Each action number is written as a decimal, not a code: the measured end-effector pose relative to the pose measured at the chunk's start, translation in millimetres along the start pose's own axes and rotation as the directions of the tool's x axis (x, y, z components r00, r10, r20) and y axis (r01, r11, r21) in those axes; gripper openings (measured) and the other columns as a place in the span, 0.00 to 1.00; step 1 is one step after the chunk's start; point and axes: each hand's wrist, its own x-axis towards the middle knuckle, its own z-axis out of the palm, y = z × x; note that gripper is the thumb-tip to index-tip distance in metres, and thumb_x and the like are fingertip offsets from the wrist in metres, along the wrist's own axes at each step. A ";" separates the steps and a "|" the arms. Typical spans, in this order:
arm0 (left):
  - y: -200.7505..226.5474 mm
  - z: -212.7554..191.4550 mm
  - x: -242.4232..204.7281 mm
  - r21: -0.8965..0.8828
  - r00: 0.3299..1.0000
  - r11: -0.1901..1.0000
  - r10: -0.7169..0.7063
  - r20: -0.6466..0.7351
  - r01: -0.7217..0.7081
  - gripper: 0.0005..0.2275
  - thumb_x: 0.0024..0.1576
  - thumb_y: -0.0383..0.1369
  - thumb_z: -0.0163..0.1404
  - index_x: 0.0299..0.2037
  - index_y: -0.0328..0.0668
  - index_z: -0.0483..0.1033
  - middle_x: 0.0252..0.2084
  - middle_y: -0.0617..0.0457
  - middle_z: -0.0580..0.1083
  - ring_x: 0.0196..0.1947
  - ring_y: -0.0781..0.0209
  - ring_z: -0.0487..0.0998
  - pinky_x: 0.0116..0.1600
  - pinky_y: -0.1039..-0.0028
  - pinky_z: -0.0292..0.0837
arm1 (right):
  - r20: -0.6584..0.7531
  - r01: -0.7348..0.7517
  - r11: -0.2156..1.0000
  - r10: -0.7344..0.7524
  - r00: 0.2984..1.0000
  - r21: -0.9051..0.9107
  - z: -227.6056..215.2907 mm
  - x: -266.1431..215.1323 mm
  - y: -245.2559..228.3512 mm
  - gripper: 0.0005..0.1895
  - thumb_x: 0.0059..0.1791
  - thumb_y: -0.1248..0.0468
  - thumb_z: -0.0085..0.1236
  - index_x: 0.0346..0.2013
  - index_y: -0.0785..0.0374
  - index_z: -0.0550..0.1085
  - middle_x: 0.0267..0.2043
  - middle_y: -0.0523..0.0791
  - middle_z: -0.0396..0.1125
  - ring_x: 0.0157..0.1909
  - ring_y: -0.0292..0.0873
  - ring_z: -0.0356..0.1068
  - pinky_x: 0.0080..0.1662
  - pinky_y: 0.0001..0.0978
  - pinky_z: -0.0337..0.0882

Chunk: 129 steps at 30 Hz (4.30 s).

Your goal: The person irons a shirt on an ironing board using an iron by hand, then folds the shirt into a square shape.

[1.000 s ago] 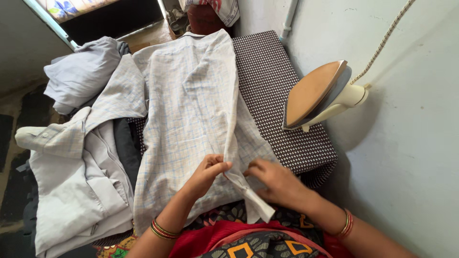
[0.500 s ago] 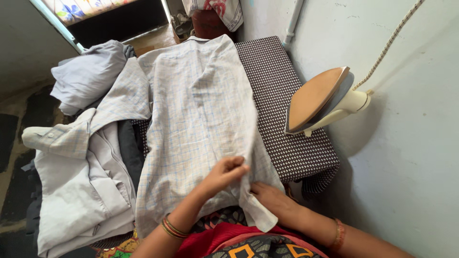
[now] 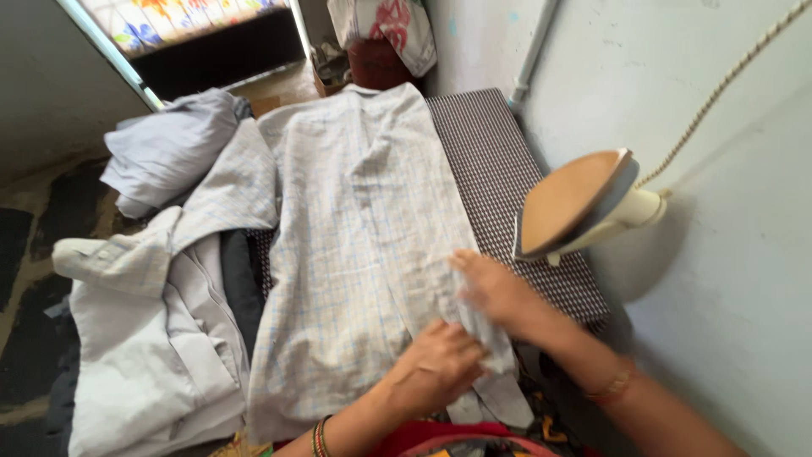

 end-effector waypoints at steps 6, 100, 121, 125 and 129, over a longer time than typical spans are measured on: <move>-43.0 -10.0 -8.5 0.191 0.985 0.971 -0.124 -0.123 0.146 0.27 0.59 0.47 0.52 0.65 0.39 0.68 0.66 0.40 0.67 0.70 0.44 0.62 0.71 0.54 0.53 | 0.096 0.110 0.928 -0.081 0.992 -0.356 79.7 76.4 53.7 0.34 0.58 0.47 0.36 0.77 0.52 0.48 0.81 0.51 0.36 0.81 0.56 0.34 0.73 0.62 0.33; -56.5 -68.1 -148.3 0.418 0.635 0.489 -0.682 -0.364 0.765 0.39 0.47 0.40 0.57 0.72 0.38 0.58 0.52 0.35 0.74 0.72 0.38 0.58 0.69 0.34 0.32 | -0.031 0.502 0.863 -0.501 0.865 0.050 108.6 278.4 -162.5 0.23 0.46 0.67 0.62 0.57 0.58 0.71 0.66 0.49 0.66 0.55 0.55 0.71 0.54 0.44 0.72; -50.3 -86.4 -151.4 0.022 0.624 0.712 -0.600 -0.500 0.702 0.35 0.52 0.26 0.54 0.72 0.39 0.54 0.35 0.45 0.71 0.40 0.48 0.76 0.71 0.46 0.54 | -0.372 0.314 0.540 -0.001 0.928 0.781 100.1 391.4 -148.5 0.15 0.47 0.69 0.53 0.49 0.63 0.74 0.48 0.48 0.72 0.50 0.48 0.72 0.51 0.41 0.73; -29.8 -94.5 -149.1 -0.258 0.428 0.662 -0.685 -0.590 0.703 0.36 0.51 0.27 0.56 0.72 0.51 0.55 0.53 0.40 0.72 0.40 0.35 0.78 0.41 0.55 0.74 | -0.373 0.387 0.001 0.267 0.889 0.922 7.5 390.7 -46.5 0.19 0.51 0.63 0.54 0.55 0.64 0.72 0.54 0.48 0.71 0.57 0.48 0.70 0.59 0.43 0.71; -22.5 -91.4 -154.7 -0.173 0.400 0.521 -0.794 -0.458 0.836 0.43 0.48 0.29 0.57 0.77 0.55 0.52 0.56 0.46 0.72 0.32 0.37 0.78 0.36 0.53 0.75 | -0.321 0.388 -0.151 0.338 0.885 0.909 -29.7 359.2 87.5 0.22 0.54 0.58 0.56 0.60 0.65 0.70 0.60 0.48 0.70 0.63 0.48 0.69 0.65 0.45 0.69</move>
